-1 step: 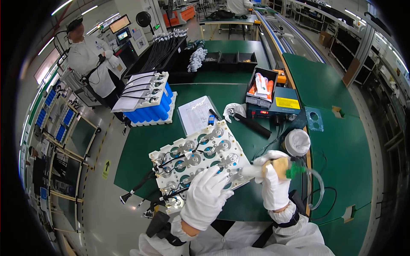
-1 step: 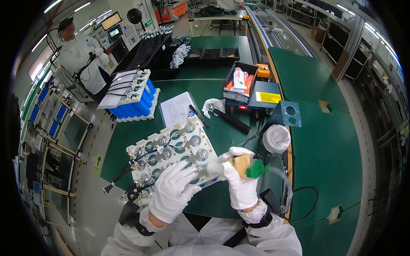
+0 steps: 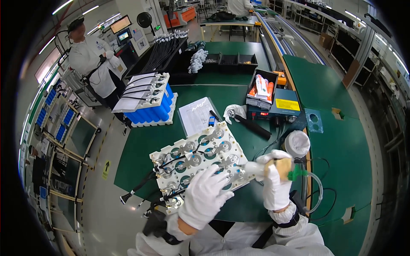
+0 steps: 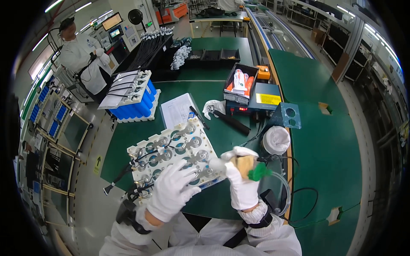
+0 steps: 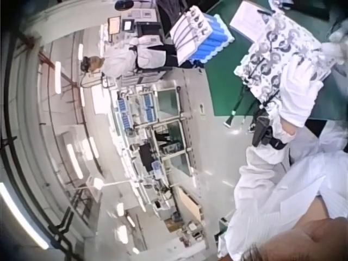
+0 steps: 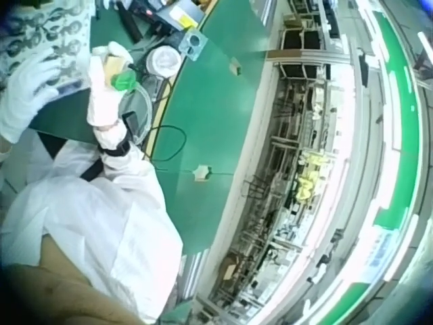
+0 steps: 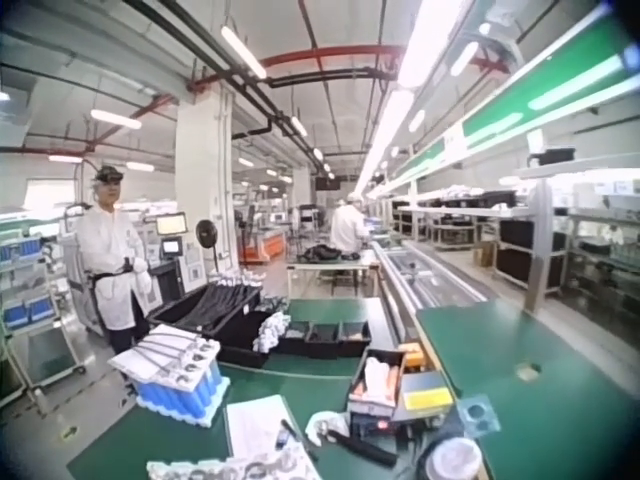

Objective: The person applies glue to a battery pack using a dispenser, moves it to a conveyor, and picks up a document. They then use a torque wrench and a marker on the terminals before applying more glue with the dispenser.

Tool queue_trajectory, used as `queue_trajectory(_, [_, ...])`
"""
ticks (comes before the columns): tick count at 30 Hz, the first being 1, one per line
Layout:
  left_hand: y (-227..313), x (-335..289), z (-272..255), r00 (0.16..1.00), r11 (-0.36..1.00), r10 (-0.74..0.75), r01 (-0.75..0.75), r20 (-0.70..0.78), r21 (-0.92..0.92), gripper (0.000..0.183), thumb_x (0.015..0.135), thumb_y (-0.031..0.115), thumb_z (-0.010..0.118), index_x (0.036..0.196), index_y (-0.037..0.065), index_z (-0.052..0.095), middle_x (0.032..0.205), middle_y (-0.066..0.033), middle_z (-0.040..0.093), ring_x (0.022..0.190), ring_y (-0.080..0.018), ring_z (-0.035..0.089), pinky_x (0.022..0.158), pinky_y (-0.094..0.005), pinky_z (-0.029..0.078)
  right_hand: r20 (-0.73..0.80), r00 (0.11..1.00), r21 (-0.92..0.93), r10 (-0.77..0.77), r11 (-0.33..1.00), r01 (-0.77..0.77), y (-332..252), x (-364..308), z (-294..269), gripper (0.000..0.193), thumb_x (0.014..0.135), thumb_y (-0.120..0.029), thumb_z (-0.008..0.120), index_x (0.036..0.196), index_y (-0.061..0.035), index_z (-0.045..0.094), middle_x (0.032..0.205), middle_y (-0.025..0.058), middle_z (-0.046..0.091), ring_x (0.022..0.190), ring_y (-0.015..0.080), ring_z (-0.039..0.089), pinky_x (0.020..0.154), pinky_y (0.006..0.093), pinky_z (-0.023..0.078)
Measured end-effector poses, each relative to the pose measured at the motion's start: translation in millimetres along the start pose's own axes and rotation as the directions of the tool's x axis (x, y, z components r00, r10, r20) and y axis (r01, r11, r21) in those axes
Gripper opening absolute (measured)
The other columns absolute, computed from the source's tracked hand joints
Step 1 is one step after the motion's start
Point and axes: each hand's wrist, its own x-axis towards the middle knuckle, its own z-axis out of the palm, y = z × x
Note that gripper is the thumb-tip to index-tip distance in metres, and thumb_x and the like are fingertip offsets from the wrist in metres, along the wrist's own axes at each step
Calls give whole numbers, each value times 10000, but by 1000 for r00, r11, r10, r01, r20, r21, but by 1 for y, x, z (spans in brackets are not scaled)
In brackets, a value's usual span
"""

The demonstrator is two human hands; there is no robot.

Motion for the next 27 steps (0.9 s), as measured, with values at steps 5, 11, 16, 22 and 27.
queue_trajectory(5, [-35, 48, -55, 961, 970, -236, 224, -144, -97, 338, 794, 260, 676, 985, -16, 633, 1085, -181, 603, 1020, -336, 577, 872, -378, 468, -100, 984, 160, -146, 974, 161, -13, 19, -4, 375, 892, -268, 628, 1168, -87, 450, 949, 61, 585, 909, 178, 593, 566, 210, 494])
queue_trajectory(11, [-110, 65, -38, 756, 779, -620, 563, 209, 275, 472, 899, 522, 464, 944, 110, 689, 949, -162, 655, 911, -347, 611, 800, -415, 486, -73, 988, 127, -133, 982, 142, -21, 29, 2, 349, 919, -326, 586, 1156, -92, 479, 926, 53, 595, 882, 159, 598, 515, 188, 448])
queue_trajectory(16, [-103, 50, -34, 869, 841, -495, 470, 27, 267, 440, 883, 490, 503, 793, 111, 708, 752, -135, 659, 726, -354, 627, 672, -432, 498, -60, 998, 119, -36, 992, 43, -22, 44, 7, 323, 937, -348, 553, 1123, -92, 488, 877, 60, 602, 799, 145, 606, 461, 180, 402])
queue_trajectory(22, [-42, 24, -44, 940, 906, -278, 325, -196, 272, 166, 749, 232, 619, 654, 103, 663, 662, -108, 628, 626, -299, 609, 605, -395, 474, 45, 999, 92, -9, 996, 5, -44, 53, 20, 277, 932, -340, 557, 1024, -81, 516, 810, 65, 593, 756, 148, 598, 512, 217, 454])
queue_trajectory(27, [-6, 5, -48, 949, 911, -182, 261, -256, 319, 235, 753, 280, 664, 637, 81, 622, 598, -92, 580, 571, -293, 562, 569, -394, 436, 117, 993, -1, 22, 1000, -22, -42, 50, 27, 383, 899, -482, 555, 988, -112, 510, 786, 36, 575, 714, 136, 578, 435, 182, 355])
